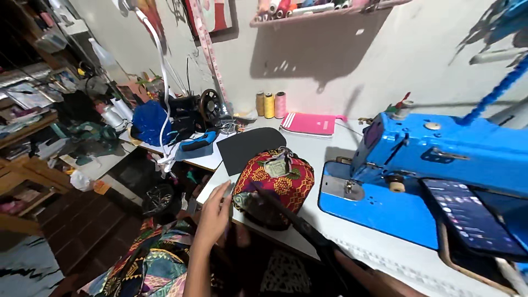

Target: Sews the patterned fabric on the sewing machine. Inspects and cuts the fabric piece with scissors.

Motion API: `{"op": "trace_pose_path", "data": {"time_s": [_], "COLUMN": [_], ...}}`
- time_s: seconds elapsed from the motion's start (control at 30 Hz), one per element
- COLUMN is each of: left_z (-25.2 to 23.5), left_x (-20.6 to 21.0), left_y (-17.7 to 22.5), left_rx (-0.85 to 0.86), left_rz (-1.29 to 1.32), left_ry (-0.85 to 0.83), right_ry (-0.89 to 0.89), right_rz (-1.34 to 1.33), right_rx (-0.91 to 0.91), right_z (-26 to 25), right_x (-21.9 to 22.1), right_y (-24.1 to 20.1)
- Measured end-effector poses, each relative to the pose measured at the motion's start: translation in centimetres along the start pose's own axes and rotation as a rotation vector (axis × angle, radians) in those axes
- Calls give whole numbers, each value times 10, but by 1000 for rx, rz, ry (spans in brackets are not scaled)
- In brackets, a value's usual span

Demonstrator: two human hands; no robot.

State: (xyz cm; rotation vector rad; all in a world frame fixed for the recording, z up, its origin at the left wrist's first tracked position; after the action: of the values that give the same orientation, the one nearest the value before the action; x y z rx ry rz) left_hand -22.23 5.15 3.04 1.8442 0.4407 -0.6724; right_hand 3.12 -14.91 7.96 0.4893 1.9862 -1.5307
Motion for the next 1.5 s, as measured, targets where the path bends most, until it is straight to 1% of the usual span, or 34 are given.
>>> {"op": "trace_pose_path", "data": {"time_s": [0.07, 0.23, 0.33, 0.4, 0.47, 0.5, 0.53, 0.57, 0.6, 0.67, 0.73, 0.77, 0.83, 0.9, 1.0, 1.17, 1.27, 1.4, 1.5], "left_z": [-5, -5, 2, 12, 24, 27, 27, 24, 18, 1, -12, -16, -20, -20, -23, -32, -36, -38, -41], "left_x": [4, 9, 1, -17, -39, -47, -50, -47, -38, -10, 24, 40, 65, 77, 79, 77, 71, 71, 82], "left_y": [0, -12, -21, -29, -38, -38, -34, -25, -16, 2, 13, 14, 10, 3, -1, -8, -11, -9, -7], "left_rx": [-15, -58, -90, -107, -185, -212, -218, -188, -115, 35, 106, 106, 48, -34, -77, -172, -255, -261, -344], "left_rz": [-27, -3, -62, -118, -153, -188, -225, -243, -240, -213, -192, -209, -301, -363, -340, -272, -325, -312, -346], "left_ry": [-42, -48, -5, 121, 296, 387, 427, 395, 331, 180, 0, -80, -227, -321, -313, -128, -44, -65, -149], "right_ry": [14, -24, -37, -47, -60, -68, -80, -93, -107, -135, -150, -158, -158, -135, -98, -97, -82, -65, -79], "right_rz": [64, 130, 127, 103, 79, 69, 63, 61, 57, 55, 64, 66, 65, 59, 54, 6, -9, -40, -43], "right_rx": [27, 74, 86, 105, 127, 136, 151, 167, 181, 197, 200, 205, 210, 206, 197, 204, 194, 185, 205], "right_z": [-10, -16, -15, -13, -11, -9, -9, -8, -8, -6, -5, -3, -1, 2, 5, 7, 10, 11, 11], "right_x": [3, 3, 4, 7, 12, 14, 16, 18, 19, 24, 28, 30, 33, 35, 39, 42, 43, 44, 43], "right_y": [4, 17, 25, 33, 40, 42, 44, 46, 47, 51, 55, 58, 62, 66, 74, 81, 86, 91, 93]}}
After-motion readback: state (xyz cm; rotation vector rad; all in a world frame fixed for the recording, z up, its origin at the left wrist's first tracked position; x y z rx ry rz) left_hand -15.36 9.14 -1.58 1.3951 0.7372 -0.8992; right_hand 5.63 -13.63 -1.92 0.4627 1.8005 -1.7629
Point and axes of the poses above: each hand's wrist, its own z-axis away from the middle knuckle, its own x-axis out of the palm, y = z × x, the point moved 8 cm from there along -z, towards the middle knuckle, and after that the axes turned 1 degree about -x, right-handed, at the moved point
